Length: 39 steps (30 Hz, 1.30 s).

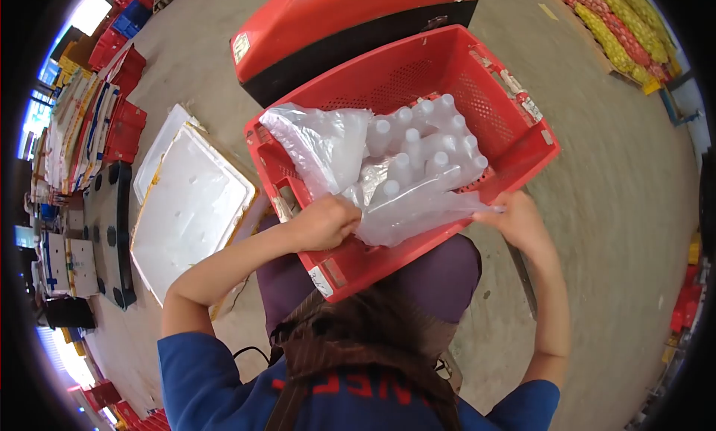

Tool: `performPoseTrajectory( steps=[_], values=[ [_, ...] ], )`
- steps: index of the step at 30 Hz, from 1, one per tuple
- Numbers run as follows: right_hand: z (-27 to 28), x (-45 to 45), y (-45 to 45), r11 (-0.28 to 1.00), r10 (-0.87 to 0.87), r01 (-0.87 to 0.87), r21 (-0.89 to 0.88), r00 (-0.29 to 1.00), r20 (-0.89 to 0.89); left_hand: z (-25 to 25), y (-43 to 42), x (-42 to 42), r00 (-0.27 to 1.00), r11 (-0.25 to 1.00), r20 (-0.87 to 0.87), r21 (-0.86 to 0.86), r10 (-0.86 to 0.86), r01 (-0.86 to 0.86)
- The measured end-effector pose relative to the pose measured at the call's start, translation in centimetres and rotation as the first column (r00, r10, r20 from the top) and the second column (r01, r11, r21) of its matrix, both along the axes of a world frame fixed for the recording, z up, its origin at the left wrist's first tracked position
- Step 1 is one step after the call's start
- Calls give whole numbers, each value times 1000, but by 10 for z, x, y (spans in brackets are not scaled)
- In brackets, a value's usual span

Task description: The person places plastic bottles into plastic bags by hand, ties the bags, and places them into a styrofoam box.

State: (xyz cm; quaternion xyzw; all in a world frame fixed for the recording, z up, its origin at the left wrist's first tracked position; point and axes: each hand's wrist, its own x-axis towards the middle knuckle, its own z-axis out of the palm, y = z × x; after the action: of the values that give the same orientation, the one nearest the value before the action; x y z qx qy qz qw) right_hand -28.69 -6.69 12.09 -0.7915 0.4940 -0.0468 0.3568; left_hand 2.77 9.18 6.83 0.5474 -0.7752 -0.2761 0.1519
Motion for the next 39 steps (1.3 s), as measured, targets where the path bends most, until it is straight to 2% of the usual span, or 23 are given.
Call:
performPoseTrajectory(
  steps=[3, 5, 9, 11, 13, 15, 16, 17, 19, 20, 22, 23, 24, 28, 29, 30, 32, 33, 34, 35, 36, 37, 39],
  values=[
    [44, 1, -9, 1000, 10, -12, -17, 994, -112, 64, 6, -9, 999, 956, -21, -290, 48, -52],
    [66, -9, -1, 985, -151, 121, 126, 952, 267, 103, 19, -17, 999, 886, 45, -463, 3, 18],
    [116, -21, 49, 993, -45, 115, -13, 486, 873, 162, 22, -32, 971, 707, -155, -707, -181, 19],
    [143, -29, 63, 974, -32, -214, 79, 213, 976, 193, 20, -35, 934, 714, -211, -698, -287, 62],
    [153, -39, 73, 944, 192, -321, -76, 348, 918, 216, 6, -50, 842, 728, -317, -675, -437, 124],
    [173, -16, 104, 999, 3, -30, 29, 756, 655, 217, -13, -80, 721, 690, -387, -703, -574, 172],
    [158, -12, 103, 997, 80, -77, -30, 808, 584, 209, -25, -100, 670, 668, -405, -722, -622, 183],
    [158, 1, 84, 878, 472, -460, -136, 780, 410, 198, -35, -117, 614, 647, -424, -738, -665, 192],
    [113, -5, 94, 905, 202, -375, 201, 795, 572, 187, -49, -134, 601, 630, -339, -681, -724, 373],
    [97, -11, 92, 906, 206, -376, 197, 796, 570, 183, -51, -134, 602, 637, -308, -614, -736, 465],
    [82, -17, 89, 932, 361, -263, -248, 715, 598, 169, -53, -139, 654, 716, -437, -657, -618, 238],
    [87, -17, 93, 989, 2, -98, 111, 758, 652, 162, -51, -141, 663, 759, -568, -651, -488, 0],
    [97, -10, 97, 888, -352, 68, 455, 738, 576, 158, -46, -137, 593, 946, -757, -324, -274, 25],
    [104, -4, 90, 687, -602, 258, 679, 725, 334, 125, -49, -141, 641, 958, -760, -250, -104, -140],
    [96, -5, 84, 624, -682, 255, 739, 640, 355, 122, -44, -144, 703, 908, -686, -395, -190, -140],
    [108, -10, 72, 535, -643, -83, 841, 606, 469, 119, -41, -147, 758, 836, -594, -535, -270, -121],
    [107, -20, 70, 782, -352, 16, 624, 837, 419, 129, -30, -146, 659, 772, -574, -635, -487, 18],
    [120, -25, 70, 832, -103, -162, 530, 894, 436, 134, -26, -147, 646, 715, -547, -699, -533, -3],
    [116, -23, 72, 937, 168, -292, 192, 857, 487, 144, -29, -144, 666, 733, -576, -677, -474, -64],
    [112, -21, 75, 901, 432, -401, -166, 788, 438, 137, -33, -147, 627, 836, -706, -527, -329, -154],
    [110, -16, 71, 699, 625, -431, -571, 755, 196, 127, -40, -151, 572, 905, -804, -354, -166, -235],
    [107, -14, 72, 703, 625, -431, -566, 755, 200, 116, -47, -153, 503, 988, -855, 64, 126, -139],
    [100, -10, 72, 317, 555, -321, -892, 826, -101, 101, -69, -147, 410, 851, -863, 434, 296, 298]
  ],
)
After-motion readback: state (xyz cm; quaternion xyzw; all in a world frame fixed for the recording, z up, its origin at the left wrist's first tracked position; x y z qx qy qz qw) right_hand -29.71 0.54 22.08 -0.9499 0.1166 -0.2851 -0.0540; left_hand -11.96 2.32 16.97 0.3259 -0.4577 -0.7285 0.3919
